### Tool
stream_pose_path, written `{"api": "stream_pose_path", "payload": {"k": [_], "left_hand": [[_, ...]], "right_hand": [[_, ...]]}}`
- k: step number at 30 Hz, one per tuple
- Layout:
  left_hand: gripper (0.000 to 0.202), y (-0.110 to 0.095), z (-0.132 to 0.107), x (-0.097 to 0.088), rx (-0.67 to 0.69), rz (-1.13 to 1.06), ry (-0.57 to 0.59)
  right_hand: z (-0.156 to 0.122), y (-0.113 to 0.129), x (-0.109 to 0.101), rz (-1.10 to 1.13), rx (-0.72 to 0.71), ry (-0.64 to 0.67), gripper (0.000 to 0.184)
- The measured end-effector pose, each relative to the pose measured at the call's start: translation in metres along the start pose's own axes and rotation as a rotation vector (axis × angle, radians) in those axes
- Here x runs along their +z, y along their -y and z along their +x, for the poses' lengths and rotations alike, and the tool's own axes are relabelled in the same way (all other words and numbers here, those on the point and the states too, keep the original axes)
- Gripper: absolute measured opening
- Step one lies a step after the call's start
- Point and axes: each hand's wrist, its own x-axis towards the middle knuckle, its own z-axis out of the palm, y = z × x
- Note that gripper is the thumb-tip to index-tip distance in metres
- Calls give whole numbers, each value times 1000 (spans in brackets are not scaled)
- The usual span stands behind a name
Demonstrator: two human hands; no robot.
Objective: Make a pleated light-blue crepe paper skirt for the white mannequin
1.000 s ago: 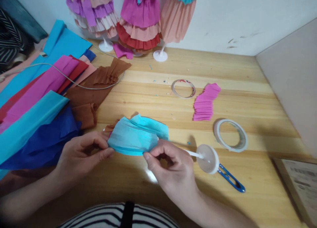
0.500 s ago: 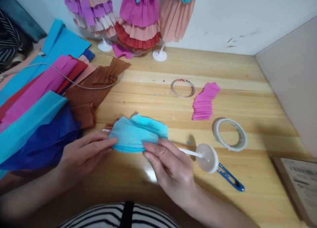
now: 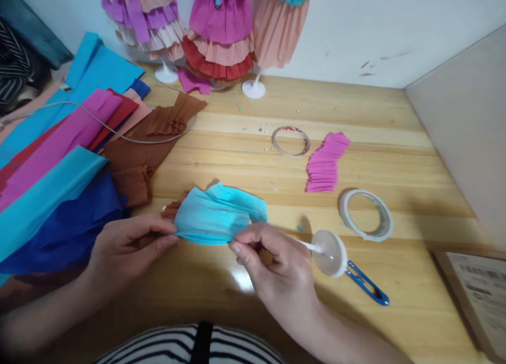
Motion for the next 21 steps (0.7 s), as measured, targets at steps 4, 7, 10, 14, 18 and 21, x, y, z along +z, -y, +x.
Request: {"api": "stream_pose_path", "payload": {"k": [4,7,10,14,18,21], "left_hand": [[9,-6,1,1,-290,-212,34],[10,-9,1,2,-360,-291,-9],[11,-10,0,2,-326,-277,-27],[13,-7,-2,4,-275,-243,-24],[14,-3,-3,6,-173,-170,-40],[15,-1,-5,7,-119,-120,-41]], "right_hand": [[-1,0,-1,72,37,-18,10],[-1,0,0,72,20,-60,13],[-2,0,2,73,31,-67,13],[-4,-1,4,62,28,-61,14],[-6,-4,5,47,-8,-65,14],[-6,-4,5,31,-44,-74,14]]}}
